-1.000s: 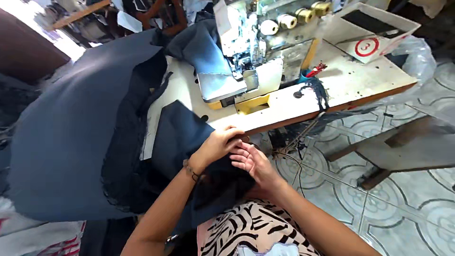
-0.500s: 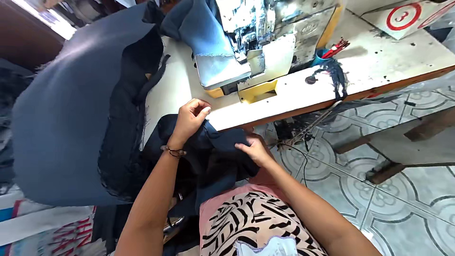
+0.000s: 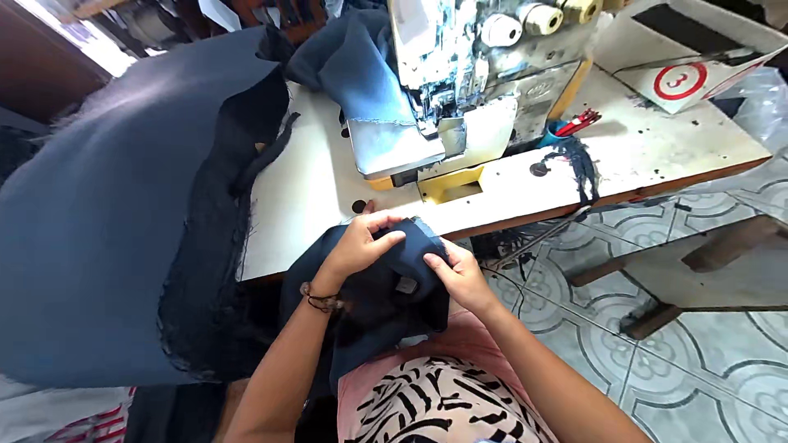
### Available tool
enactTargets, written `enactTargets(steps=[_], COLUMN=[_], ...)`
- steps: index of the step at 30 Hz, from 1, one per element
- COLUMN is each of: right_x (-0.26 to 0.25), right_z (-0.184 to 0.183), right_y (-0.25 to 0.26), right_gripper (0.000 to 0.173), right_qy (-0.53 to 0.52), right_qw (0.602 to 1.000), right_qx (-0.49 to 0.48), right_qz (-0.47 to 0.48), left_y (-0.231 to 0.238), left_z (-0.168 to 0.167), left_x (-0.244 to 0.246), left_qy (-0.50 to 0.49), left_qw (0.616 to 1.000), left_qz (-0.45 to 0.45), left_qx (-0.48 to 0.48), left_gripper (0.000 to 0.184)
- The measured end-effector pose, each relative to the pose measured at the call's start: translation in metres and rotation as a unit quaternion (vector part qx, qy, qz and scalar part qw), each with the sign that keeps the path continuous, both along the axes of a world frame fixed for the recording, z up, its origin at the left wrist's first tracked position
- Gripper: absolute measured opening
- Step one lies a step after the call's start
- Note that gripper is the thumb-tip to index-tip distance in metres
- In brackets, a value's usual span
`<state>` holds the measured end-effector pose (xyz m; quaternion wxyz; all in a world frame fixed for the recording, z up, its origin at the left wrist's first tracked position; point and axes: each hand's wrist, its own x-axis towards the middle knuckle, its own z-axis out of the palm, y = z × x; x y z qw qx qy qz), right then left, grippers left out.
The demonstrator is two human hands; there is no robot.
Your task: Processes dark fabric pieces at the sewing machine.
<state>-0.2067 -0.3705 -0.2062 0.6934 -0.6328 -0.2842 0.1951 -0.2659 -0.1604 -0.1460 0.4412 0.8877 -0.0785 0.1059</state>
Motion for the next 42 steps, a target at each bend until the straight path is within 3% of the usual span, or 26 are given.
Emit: enactTargets(steps=[3, 8, 17, 21, 27, 31, 33, 35, 38, 42], right_x=[0.002, 0.003, 0.007, 0.007, 0.001, -0.002, 0.000, 0.002, 0.004, -0.004], right_z=[0.002, 0.016, 0.017, 0.026, 0.032, 0.051, 0.068, 0.093, 0.119, 0.128], right_y=[-0.002, 0.002, 0.010, 0.010, 0.002, -0.032, -0.058, -0.087, -0.115, -0.108], right_gripper=[0.019, 0.022, 0.013, 0.009, 0.017, 0.019, 0.019, 0.017, 0.014, 0.020], right_qy=[0.015, 0.012, -0.031, 0.005, -0.040, -0.124, -0.103, -0.042, -0.019, -0.069], right_qw=[1.000, 0.998, 0.998, 0.998, 0.996, 0.988, 0.986, 0.983, 0.974, 0.977], right_qx=[-0.008, -0.032, -0.047, -0.063, -0.034, 0.056, 0.109, 0.171, 0.225, 0.191], right_qz=[0.019, 0.054, 0.004, 0.030, 0.069, 0.080, 0.073, 0.044, 0.016, 0.056], left_y=[-0.004, -0.008, -0.008, -0.008, -0.023, -0.035, -0.040, -0.046, -0.072, -0.132], left_z=[-0.001, -0.005, -0.010, -0.012, 0.004, 0.036, 0.043, 0.042, 0.029, 0.025], left_x=[0.001, 0.004, 0.006, 0.006, 0.003, -0.003, -0.011, -0.025, -0.043, -0.046], left_qy=[-0.002, -0.016, -0.043, -0.048, -0.189, -0.126, -0.090, -0.068, -0.071, -0.146], left_qw=[0.998, 0.997, 0.996, 0.996, 0.975, 0.976, 0.978, 0.980, 0.988, 0.984], left_qz=[0.031, 0.070, 0.070, 0.065, -0.039, -0.144, -0.155, -0.119, -0.052, 0.032], left_qx=[-0.063, -0.034, 0.019, 0.024, 0.113, 0.106, 0.105, 0.144, 0.127, 0.093], left_gripper=[0.011, 0.007, 0.010, 0.010, 0.016, 0.027, 0.019, 0.011, 0.019, 0.027])
